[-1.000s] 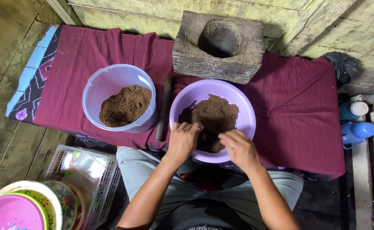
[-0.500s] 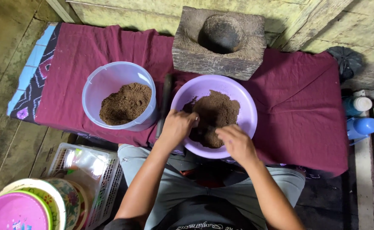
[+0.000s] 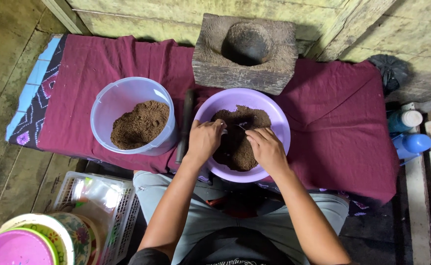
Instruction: Transferring and mixing brown powder between a bowl and a stone mortar using a spoon.
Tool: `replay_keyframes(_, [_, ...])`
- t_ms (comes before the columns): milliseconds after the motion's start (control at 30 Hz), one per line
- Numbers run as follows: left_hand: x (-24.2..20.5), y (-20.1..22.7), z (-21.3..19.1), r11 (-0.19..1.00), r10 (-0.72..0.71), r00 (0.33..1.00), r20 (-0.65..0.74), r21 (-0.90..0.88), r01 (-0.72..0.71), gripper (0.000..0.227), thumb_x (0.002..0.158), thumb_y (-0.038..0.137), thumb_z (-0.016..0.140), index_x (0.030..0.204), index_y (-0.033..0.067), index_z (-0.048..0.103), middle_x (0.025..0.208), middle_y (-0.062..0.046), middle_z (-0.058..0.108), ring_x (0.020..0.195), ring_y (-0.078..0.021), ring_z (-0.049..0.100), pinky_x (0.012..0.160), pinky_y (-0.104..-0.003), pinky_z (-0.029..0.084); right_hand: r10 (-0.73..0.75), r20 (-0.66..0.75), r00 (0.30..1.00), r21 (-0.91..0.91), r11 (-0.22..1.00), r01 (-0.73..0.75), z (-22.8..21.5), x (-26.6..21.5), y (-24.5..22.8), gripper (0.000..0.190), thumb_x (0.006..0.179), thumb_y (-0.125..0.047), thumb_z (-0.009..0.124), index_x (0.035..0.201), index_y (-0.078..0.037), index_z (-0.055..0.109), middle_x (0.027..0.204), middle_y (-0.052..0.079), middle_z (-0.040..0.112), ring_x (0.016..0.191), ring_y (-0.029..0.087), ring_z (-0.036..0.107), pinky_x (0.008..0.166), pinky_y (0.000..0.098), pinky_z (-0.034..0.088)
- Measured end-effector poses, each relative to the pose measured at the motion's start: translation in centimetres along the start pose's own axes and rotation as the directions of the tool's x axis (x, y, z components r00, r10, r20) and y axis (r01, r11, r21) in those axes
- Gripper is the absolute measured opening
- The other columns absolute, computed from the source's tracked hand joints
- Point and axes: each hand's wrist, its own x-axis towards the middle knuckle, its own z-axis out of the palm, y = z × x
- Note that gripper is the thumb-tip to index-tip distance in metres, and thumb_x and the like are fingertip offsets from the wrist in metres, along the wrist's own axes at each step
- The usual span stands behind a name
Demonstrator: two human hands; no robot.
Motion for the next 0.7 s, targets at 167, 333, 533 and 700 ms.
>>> replay_keyframes(167, [-1.5,-1.2,-4.0,0.994,-0.047,0.998,-0.038,0.101,0.051,0.012,0.100,0.028,0.055,0.091,0.0235,0.061,0.063,0.004,0.066,0.068,-0.0181,0.070,0.072,-0.033,0.042,-0.048,0.048,0.998,-0.109,0.993,0.053,-4.0,-1.9,0.3,0.014,0.102,-0.015,0.058,0.105,-0.012,0.072,0.084,0.008,0.064,0.083,0.029,0.068,0.078,0.0384,0.056])
replay_keyframes(333, [-2.6,-0.2,-4.6,0.991,-0.041,0.999,0.019,0.126,0.038,0.018,0.102,0.029,0.054,0.087,0.0217,0.059,0.059,0.003,0.066,0.064,-0.0179,0.070,0.070,-0.033,0.041,0.035,0.117,0.993,-0.148,0.989,-0.017,-4.0,-5.7,0.1,0.019,0.101,-0.020,0.056,0.088,-0.013,0.067,0.074,0.006,0.060,0.076,0.029,0.067,0.069,0.0393,0.056])
replay_keyframes(533, [-2.9,0.5,-5.6,0.990,-0.058,0.998,0.029,0.130,0.054,0.018,0.104,0.030,0.053,0.091,0.0199,0.060,0.063,0.002,0.069,0.068,-0.0191,0.071,0.071,-0.034,0.041,0.061,0.086,0.994,-0.258,0.966,-0.036,-5.5,-4.1,-1.9,0.016,0.100,-0.018,0.058,0.087,-0.014,0.066,0.070,0.004,0.058,0.073,0.026,0.066,0.068,0.0372,0.056])
replay_keyframes(700, [-3.4,0.3,-5.5,0.988,-0.067,0.998,-0.003,0.141,0.067,0.023,0.108,0.031,0.048,0.092,0.0176,0.056,0.061,0.004,0.064,0.066,-0.0192,0.068,0.070,-0.035,0.039,0.551,0.330,0.767,-0.095,0.827,-0.554,-2.9,-1.4,-4.8,0.026,0.098,-0.031,0.058,0.081,-0.013,0.068,0.065,0.013,0.071,0.074,0.039,0.073,0.067,0.0499,0.055])
